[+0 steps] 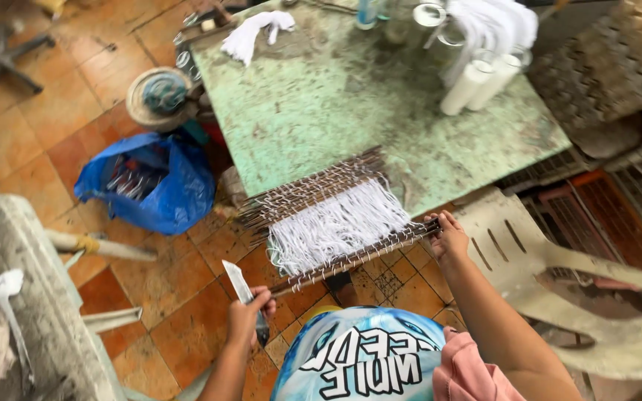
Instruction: Dipping racks of candle wicks into molten wax and hanging them to dry
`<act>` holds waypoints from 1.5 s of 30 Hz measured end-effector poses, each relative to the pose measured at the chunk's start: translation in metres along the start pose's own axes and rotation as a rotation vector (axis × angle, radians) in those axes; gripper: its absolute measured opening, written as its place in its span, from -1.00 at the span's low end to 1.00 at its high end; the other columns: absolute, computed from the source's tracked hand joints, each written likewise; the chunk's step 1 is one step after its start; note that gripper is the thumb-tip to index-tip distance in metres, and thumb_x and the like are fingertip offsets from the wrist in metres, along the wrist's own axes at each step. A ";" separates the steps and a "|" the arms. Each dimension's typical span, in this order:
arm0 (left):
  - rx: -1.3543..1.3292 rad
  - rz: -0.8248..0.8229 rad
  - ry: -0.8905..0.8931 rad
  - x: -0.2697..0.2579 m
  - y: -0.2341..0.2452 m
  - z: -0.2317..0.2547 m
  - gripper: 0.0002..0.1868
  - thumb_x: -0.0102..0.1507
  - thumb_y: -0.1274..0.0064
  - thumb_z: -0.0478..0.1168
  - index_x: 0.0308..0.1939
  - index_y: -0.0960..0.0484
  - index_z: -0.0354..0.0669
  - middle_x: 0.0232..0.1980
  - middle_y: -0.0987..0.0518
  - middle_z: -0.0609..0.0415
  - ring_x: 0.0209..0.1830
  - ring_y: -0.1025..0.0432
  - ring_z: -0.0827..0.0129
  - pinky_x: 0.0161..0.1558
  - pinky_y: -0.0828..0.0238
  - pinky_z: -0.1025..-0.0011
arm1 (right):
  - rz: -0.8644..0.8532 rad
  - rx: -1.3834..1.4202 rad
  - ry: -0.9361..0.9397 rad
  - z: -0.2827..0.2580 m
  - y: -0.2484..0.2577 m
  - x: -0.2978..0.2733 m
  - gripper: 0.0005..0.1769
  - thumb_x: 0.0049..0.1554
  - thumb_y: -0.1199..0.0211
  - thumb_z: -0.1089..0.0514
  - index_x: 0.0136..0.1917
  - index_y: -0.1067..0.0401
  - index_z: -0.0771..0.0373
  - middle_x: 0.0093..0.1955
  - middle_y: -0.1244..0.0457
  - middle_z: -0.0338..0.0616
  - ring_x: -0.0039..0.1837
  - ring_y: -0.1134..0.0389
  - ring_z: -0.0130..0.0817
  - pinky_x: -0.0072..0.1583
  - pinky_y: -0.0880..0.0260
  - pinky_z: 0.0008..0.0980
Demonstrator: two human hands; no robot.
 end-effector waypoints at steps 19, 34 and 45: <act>0.303 -0.240 0.159 -0.124 -0.004 -0.108 -0.78 0.21 -0.23 -0.48 -0.09 -0.62 -0.57 -0.39 -0.56 -0.27 -0.46 -0.49 0.09 -0.37 -0.56 0.25 | 0.294 0.273 0.266 0.005 0.371 -0.149 -0.80 0.26 -0.23 0.27 0.16 -0.45 0.32 -0.06 -0.41 0.01 -0.03 -0.51 -0.16 -0.01 -0.59 -0.19; 0.904 -0.916 0.079 -0.074 -0.250 -0.086 -0.74 0.18 -0.25 -0.44 -0.08 -0.62 -0.51 -0.38 -0.58 -0.35 -0.45 -0.50 0.04 -0.37 -0.55 0.22 | 0.852 1.022 0.463 0.066 0.504 -0.321 -0.71 0.25 -0.15 0.37 0.24 -0.39 0.48 0.09 -0.37 0.20 0.05 -0.48 -0.08 0.18 -0.59 -0.25; 1.112 -1.362 0.078 -0.223 -0.383 -0.200 -0.80 0.18 -0.23 -0.48 -0.13 -0.63 -0.54 -0.43 -0.58 -0.29 -0.46 -0.51 0.10 -0.37 -0.55 0.27 | 1.169 1.294 0.627 0.119 0.633 -0.426 -0.73 0.27 -0.19 0.25 0.24 -0.44 0.34 0.05 -0.41 0.00 0.05 -0.50 -0.15 0.16 -0.54 -0.21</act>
Point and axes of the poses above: each hand's wrist, its own x-axis towards the middle knuckle, its own y-axis out of the back of the hand, z = x × y, the point moved 3 cm from there along x, towards the middle knuckle
